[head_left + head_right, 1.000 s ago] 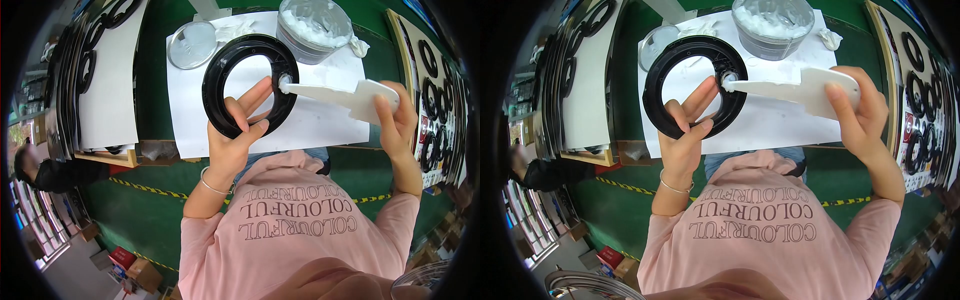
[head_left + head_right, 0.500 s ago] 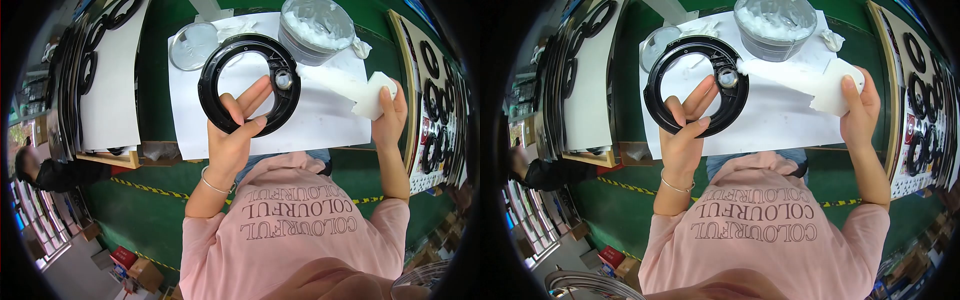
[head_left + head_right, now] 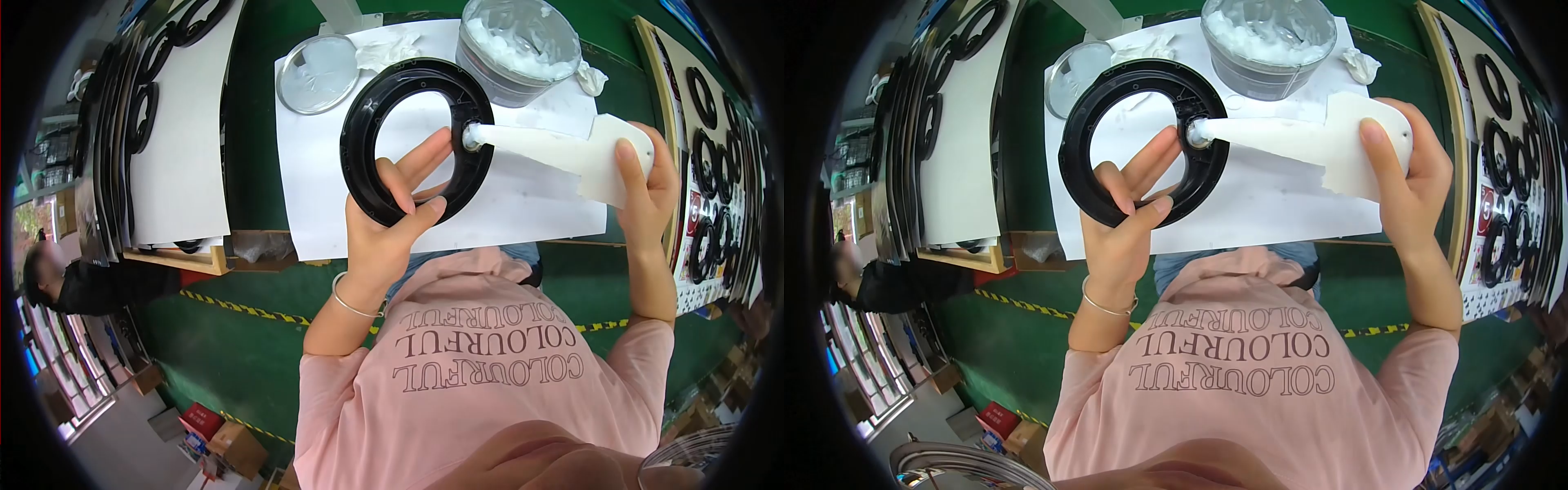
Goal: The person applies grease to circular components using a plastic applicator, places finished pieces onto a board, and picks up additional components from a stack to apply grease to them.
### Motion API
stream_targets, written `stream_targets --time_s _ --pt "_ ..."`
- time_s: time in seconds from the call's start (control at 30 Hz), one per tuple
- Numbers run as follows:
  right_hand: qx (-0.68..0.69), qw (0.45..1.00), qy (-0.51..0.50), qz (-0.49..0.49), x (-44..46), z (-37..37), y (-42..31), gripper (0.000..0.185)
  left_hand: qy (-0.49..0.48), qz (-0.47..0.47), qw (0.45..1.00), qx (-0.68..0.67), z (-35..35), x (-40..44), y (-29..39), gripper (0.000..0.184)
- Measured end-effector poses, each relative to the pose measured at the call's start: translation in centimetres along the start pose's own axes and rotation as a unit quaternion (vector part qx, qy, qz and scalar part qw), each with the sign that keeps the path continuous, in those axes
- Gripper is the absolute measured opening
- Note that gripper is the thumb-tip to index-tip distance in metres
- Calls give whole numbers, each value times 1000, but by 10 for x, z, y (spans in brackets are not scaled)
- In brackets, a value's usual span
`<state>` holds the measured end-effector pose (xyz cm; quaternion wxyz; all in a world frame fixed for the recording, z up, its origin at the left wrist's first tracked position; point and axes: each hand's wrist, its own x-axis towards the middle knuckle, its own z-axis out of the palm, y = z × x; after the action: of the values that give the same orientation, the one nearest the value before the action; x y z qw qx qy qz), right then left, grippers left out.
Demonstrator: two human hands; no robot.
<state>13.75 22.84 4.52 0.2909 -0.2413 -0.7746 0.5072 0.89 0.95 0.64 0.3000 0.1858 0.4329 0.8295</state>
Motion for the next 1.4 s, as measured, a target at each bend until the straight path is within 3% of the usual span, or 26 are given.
stream_targets --time_s 0.07,0.1,0.17,0.2,0.27,0.3,0.33,0.4,0.63,0.97,1.3,1.37,1.4 --pt "-133 986 -12 -101 -5 -5 -9 17 1 -3 1000 -3 0 0 1 28" --pt "-134 986 -13 -101 -8 -9 -13 17 3 -11 1000 -12 0 1 2 29" --pt "-230 923 -100 -291 -11 -18 -19 18 5 -21 1000 -22 -1 1 2 29" --pt "-231 923 -101 -291 -10 -18 -25 18 9 -27 999 -34 -3 2 2 29" --pt "-267 846 -226 -402 -7 -16 -38 16 12 -33 998 -46 -4 2 1 29" --pt "-288 823 -216 -440 -9 -14 -41 26 14 -40 997 -65 -4 3 1 30" --pt "-288 822 -217 -440 -10 -12 -42 26 15 -47 995 -84 -4 3 1 30" --pt "-344 759 -203 -514 -14 -6 -43 23 19 -61 993 -100 -4 2 2 30" --pt "-373 716 -201 -555 -18 3 -36 17 26 -91 985 -143 -8 -1 5 29" --pt "-346 763 -188 -512 -13 -9 -44 21 30 -106 977 -183 -7 0 7 29" --pt "-344 722 -206 -563 -12 -3 -38 19 42 -117 973 -193 -8 -1 7 28" --pt "-320 778 -241 -485 -9 -14 -36 18 41 -118 973 -195 -8 -1 6 28" --pt "-320 778 -241 -484 -9 -17 -29 18 38 -114 972 -200 -8 -1 6 28"
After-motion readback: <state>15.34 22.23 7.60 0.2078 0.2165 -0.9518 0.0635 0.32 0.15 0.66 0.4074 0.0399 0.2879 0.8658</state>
